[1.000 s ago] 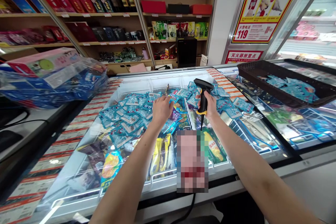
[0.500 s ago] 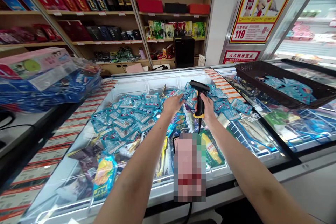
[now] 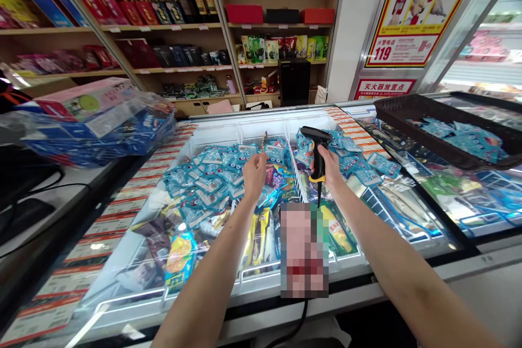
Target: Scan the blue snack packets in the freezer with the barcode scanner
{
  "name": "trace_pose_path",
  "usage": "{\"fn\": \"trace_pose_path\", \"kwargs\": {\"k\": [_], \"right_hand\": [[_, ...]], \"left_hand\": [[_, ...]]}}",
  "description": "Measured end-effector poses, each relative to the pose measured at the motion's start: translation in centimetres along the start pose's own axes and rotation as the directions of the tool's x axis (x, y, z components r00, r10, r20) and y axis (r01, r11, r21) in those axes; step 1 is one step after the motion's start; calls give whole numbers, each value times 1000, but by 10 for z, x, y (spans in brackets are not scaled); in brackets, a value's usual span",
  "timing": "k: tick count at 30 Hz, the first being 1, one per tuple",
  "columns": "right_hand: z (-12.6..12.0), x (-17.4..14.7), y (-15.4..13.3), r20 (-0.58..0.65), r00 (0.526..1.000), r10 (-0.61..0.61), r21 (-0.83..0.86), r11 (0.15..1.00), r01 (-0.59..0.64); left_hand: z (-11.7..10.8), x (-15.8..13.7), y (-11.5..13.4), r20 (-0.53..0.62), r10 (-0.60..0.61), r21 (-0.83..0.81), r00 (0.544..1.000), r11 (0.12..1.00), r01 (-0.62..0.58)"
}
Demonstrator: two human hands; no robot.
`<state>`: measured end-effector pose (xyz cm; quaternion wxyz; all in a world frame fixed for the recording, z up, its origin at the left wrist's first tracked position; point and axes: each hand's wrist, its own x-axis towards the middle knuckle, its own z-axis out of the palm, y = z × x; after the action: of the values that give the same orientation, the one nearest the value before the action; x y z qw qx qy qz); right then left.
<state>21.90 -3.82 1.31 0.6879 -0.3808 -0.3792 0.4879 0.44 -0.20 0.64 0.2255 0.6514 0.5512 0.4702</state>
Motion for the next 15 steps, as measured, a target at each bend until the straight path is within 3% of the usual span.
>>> {"fn": "trace_pose_path", "kwargs": {"k": [3, 8, 15], "right_hand": [[1, -3, -1, 28, 1000, 4, -23, 1000, -3], [2, -3, 1, 57, 998, 8, -32, 999, -7], [4, -5, 0, 137, 990, -18, -28, 999, 22]], "left_hand": [[-3, -4, -6, 5, -84, -122, 996, 989, 84], [-1, -1, -10, -101, -68, -97, 993, 994, 58], [2, 1, -16, -116, -60, -132, 991, 990, 44]]}}
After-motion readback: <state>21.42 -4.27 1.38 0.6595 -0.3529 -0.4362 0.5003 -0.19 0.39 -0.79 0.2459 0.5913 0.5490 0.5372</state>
